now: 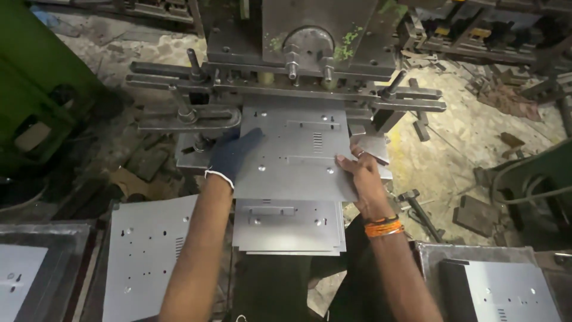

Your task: Manually feeding metal sheets into a stamping machine and stacking the processed plates.

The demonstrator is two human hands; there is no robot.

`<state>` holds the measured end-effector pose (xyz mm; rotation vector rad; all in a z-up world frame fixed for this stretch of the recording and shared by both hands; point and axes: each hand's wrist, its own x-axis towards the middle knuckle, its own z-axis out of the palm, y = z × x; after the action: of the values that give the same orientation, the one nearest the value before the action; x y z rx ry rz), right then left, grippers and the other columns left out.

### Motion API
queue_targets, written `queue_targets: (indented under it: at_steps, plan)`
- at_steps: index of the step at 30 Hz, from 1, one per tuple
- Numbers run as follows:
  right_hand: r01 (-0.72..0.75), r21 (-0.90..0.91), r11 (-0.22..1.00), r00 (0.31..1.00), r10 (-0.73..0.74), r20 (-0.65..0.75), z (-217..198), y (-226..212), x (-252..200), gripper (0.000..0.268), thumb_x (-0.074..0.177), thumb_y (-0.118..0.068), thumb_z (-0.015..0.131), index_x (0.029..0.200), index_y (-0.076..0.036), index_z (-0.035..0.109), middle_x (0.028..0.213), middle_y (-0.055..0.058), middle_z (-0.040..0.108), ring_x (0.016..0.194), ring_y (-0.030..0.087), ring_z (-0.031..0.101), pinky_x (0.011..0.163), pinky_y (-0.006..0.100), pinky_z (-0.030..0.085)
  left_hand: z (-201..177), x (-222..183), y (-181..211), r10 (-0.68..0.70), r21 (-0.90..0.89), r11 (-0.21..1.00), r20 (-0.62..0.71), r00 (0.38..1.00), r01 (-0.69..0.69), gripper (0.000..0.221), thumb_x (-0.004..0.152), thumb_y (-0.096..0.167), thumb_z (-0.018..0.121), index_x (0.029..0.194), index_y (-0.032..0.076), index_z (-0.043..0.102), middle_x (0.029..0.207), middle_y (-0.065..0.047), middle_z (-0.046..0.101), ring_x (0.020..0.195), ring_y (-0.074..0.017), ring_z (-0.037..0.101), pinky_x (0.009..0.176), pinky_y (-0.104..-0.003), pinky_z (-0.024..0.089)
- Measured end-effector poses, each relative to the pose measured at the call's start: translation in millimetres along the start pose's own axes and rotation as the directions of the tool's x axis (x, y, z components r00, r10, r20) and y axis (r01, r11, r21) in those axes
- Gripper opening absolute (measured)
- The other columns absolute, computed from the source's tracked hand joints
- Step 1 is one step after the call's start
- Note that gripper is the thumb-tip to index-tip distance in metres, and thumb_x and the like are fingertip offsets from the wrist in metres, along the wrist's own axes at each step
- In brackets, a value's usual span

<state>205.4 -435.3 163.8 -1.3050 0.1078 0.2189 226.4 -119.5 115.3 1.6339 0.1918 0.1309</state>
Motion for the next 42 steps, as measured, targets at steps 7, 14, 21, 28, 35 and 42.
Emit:
queue_targets:
  at_steps: [7, 14, 21, 28, 35, 42]
  plan:
    - [-0.043, -0.058, 0.997, 0.988, 0.033, -0.151, 8.8, -11.3, -4.8, 0.065, 0.087, -0.008, 0.070, 0.144, 0.006, 0.043, 0.120, 0.015, 0.066, 0.101, 0.019, 0.067, 0.084, 0.033, 0.057, 0.2, 4.9, -10.1, 0.058, -0.137, 0.989, 0.002, 0.998, -0.057, 0.034, 0.088, 0.024, 0.075, 0.112, 0.000, 0.076, 0.109, -0.006, 0.079, 0.097, -0.0146, 0.072, 0.088, -0.031, 0.055]
    - [-0.015, -0.066, 0.998, 0.996, 0.009, -0.088, 7.6, -11.3, -6.7, 0.057, 0.087, -0.009, 0.069, 0.140, 0.005, 0.052, 0.109, 0.010, 0.069, 0.093, 0.017, 0.068, 0.080, 0.032, 0.057, 3.4, 7.4, -15.6, 0.060, -0.120, 0.991, -0.022, 0.998, -0.062, 0.038, 0.088, 0.024, 0.076, 0.118, 0.001, 0.075, 0.110, -0.005, 0.077, 0.097, -0.0137, 0.068, 0.089, -0.031, 0.053]
    - [0.107, -0.157, 0.982, 0.994, -0.109, -0.006, 2.7, 11.3, 7.0, 0.046, 0.092, -0.017, 0.071, 0.129, 0.005, 0.056, 0.105, 0.007, 0.070, 0.090, 0.013, 0.065, 0.076, 0.029, 0.055, 0.4, 14.9, -32.7, 0.097, -0.054, 0.994, -0.053, 0.994, -0.100, 0.036, 0.088, 0.027, 0.075, 0.116, 0.004, 0.075, 0.112, -0.006, 0.077, 0.100, -0.0150, 0.069, 0.091, -0.031, 0.053]
    - [0.251, -0.849, 0.466, 0.929, -0.361, 0.077, 1.0, -18.1, 7.9, 0.064, 0.093, -0.034, 0.079, 0.129, 0.008, 0.048, 0.094, 0.022, 0.063, 0.083, 0.026, 0.063, 0.074, 0.035, 0.049, 25.5, -45.9, 18.7, -0.236, -0.679, 0.673, 0.179, 0.955, 0.293, 0.054, 0.099, 0.041, 0.057, 0.142, 0.008, 0.054, 0.124, -0.010, 0.069, 0.104, -0.0200, 0.070, 0.096, -0.036, 0.055]
    - [0.497, -0.773, 0.394, 0.861, -0.112, 0.496, 33.4, -16.7, 18.1, 0.072, 0.069, -0.032, 0.087, 0.133, -0.010, 0.063, 0.137, 0.014, 0.060, 0.111, 0.026, 0.066, 0.091, 0.038, 0.058, 32.4, -139.1, 42.0, -0.006, -0.799, 0.485, 0.404, 0.915, 0.356, 0.069, 0.085, 0.042, 0.056, 0.143, 0.005, 0.047, 0.124, -0.013, 0.067, 0.103, -0.0245, 0.071, 0.091, -0.040, 0.058]
    - [0.548, -0.835, 0.045, 0.818, -0.237, 0.524, 54.2, -0.1, -29.6, 0.112, 0.060, -0.046, 0.095, 0.148, -0.008, 0.038, 0.152, 0.022, 0.034, 0.144, 0.041, 0.029, 0.116, 0.056, 0.019, 28.7, -164.8, 23.2, 0.035, -0.617, 0.692, 0.547, 0.837, 0.374, 0.066, 0.085, 0.008, 0.071, 0.146, -0.004, 0.051, 0.121, -0.015, 0.067, 0.106, -0.0277, 0.068, 0.093, -0.040, 0.057]
